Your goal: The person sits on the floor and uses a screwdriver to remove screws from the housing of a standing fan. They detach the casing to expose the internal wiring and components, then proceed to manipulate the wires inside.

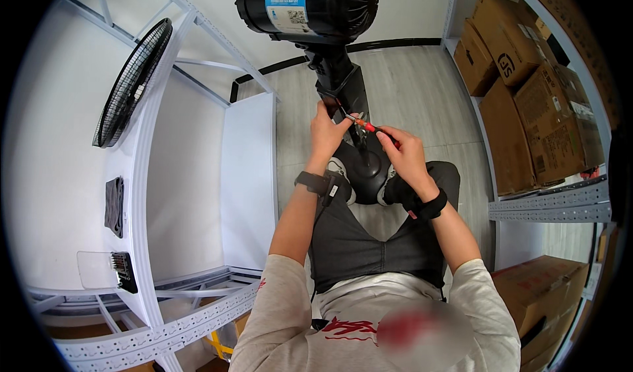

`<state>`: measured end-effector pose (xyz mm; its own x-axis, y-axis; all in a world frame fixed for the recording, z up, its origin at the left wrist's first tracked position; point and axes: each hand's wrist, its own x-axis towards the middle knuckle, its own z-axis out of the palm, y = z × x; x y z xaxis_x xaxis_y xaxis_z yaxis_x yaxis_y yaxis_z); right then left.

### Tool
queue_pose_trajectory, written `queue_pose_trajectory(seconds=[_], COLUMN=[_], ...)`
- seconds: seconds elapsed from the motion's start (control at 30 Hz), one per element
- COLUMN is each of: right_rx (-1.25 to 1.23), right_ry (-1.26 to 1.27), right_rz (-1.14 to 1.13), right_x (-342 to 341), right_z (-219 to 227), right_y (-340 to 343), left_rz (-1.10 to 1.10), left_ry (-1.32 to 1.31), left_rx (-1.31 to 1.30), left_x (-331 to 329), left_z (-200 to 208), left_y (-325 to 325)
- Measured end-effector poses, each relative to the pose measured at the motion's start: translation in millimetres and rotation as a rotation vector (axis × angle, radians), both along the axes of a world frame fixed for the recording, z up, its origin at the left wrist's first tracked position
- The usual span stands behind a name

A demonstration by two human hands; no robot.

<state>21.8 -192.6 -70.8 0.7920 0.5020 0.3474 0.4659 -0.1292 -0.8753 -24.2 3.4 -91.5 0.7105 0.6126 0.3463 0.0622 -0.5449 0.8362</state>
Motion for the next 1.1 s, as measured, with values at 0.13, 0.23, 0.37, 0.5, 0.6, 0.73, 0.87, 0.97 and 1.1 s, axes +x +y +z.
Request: queue_pose_trajectory(seconds=[0.13,0.23,0.37,0.5,0.6,0.73,0.87,0.97,1.1], right_rx=[-0.03,-0.117,-0.152,-0.168,-0.202,-0.18,-0.125,-0.198,-0.042], right_ry=[0.268,0.243,-0.043,-0.046,0.149,0.092,-0.289,-0.506,-0.073], right_rz=[0.037,0.066,0.069,0.064,0.092,0.103,0.056,0.029,0.064], right_x=[1,7,10,11,13,12,11,10,5], right_z=[1,4,20,23,21,19,11,9,6], right_y=[-2,-6,-6,-5,-5,-2,1,-4,-3], left_rz=[0.007,0.012,0.003,0.013,0.021,0.017,0.019,0.041,0.037], left_ry=[0.063,0.089,-0.004,0.023,0.055,0.071,-0.01,0.077,0.083], left_rx=[0.007,0.002,0.03,0.018,0.029,0.019,0.011,0.046,0.066], left_x=[-4,-4,-3,-1,-2,-2,1,-1,-2], left_z=[9,13,-1,0,7,5,0,7,5], left_y=[-5,-7,2,0,-5,-3,-2,-6,-3])
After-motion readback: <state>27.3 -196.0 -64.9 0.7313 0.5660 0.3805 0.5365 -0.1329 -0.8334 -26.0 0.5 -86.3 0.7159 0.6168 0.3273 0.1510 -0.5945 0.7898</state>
